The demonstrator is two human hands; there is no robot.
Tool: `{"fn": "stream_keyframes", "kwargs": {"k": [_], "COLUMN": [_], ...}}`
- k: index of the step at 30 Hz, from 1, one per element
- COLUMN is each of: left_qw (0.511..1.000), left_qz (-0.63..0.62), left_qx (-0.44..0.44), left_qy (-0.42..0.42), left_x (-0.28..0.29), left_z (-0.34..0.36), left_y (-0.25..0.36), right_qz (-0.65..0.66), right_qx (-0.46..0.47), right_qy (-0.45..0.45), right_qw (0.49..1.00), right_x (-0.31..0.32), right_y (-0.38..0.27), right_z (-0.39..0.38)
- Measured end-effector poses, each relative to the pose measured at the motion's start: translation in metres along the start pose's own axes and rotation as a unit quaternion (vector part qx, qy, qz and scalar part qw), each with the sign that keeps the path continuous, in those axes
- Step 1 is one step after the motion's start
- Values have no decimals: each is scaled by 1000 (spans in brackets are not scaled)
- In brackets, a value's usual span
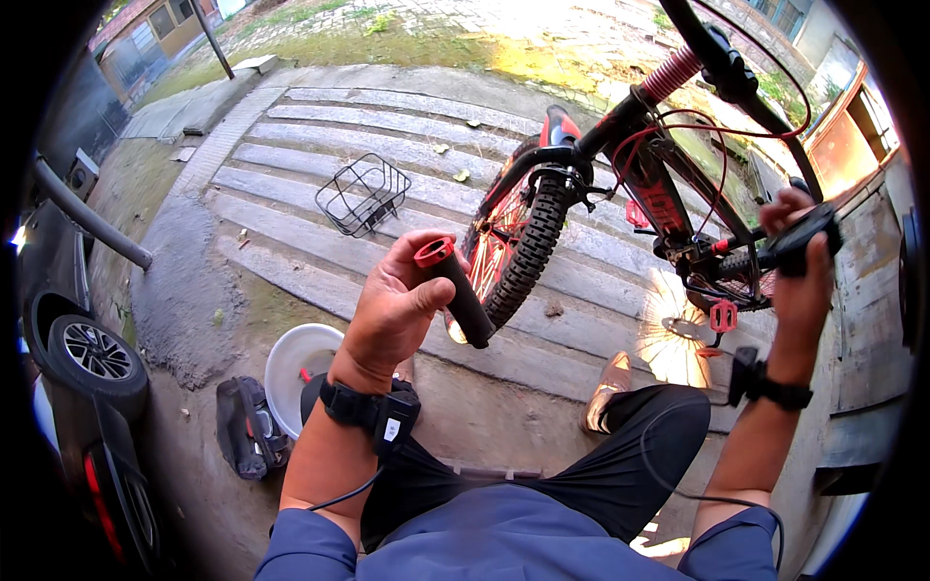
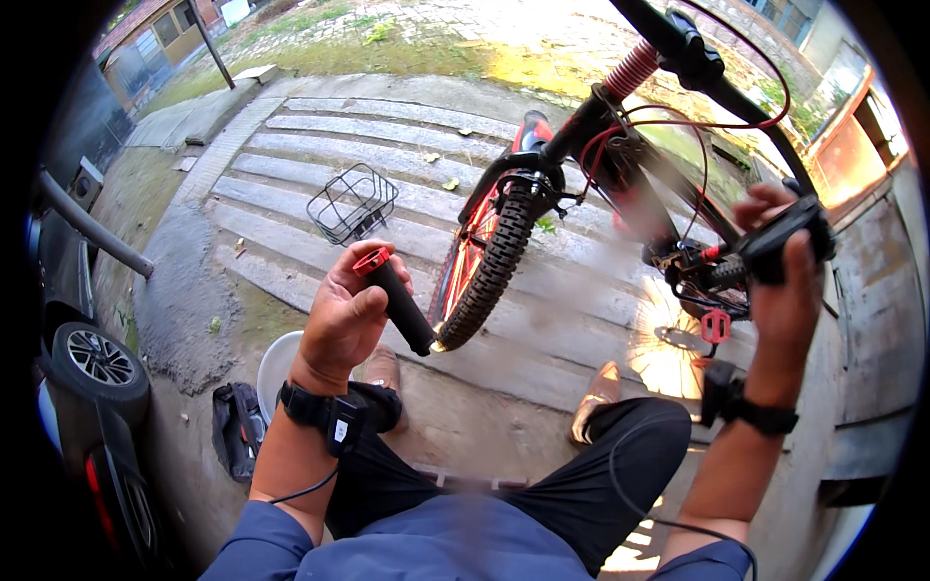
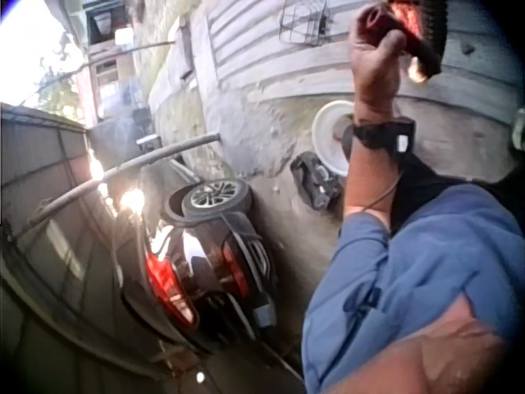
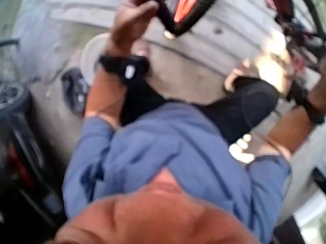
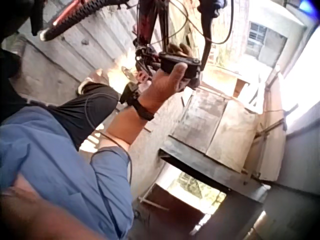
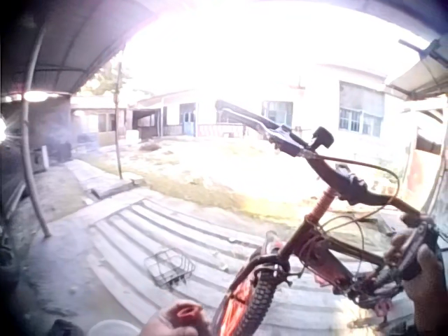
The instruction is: The person is repairing a bicycle while sitting on concrete steps. They remove the handlebar grips and brake levers, then use a screwdriver to adjust a small black component. They also use pliers to manipulate a red plastic part before reattaching the handlebar grips.
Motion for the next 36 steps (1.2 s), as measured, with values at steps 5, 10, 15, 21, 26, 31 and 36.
{"fn": "stream_keyframes", "kwargs": {"k": [5,10,15,21,26,31,36], "left_qw": [997,987,984,964,899,866,871], "left_qz": [-35,-22,22,188,418,476,458], "left_qx": [74,158,174,185,60,100,110], "left_qy": [1,-4,13,-22,-121,-116,-139], "left_x": [-7,-7,-8,-12,-12,-14,-14], "left_z": [12,11,11,3,-3,-10,-12], "left_y": [-34,-56,-62,-56,-51,-47,-45], "right_qz": [136,270,400,386,355,319,315], "right_qx": [-248,-359,-469,-447,-436,-443,-426], "right_qy": [-100,-207,-215,-238,-300,-327,-299], "right_qw": [954,869,757,771,771,771,794], "right_x": [-112,-175,-179,-178,-172,-156,-153], "right_y": [45,80,90,101,102,100,96], "right_z": [-78,-117,-132,-141,-142,-142,-137]}}
Point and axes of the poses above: each hand's wrist, its own z-axis towards the middle knuckle, its own x-axis out of the back of the hand, y = z × x, the point moved 2 cm from there along z, towards the middle knuckle, and after that the axes turned 7 degrees about x, right-handed, at the moved point
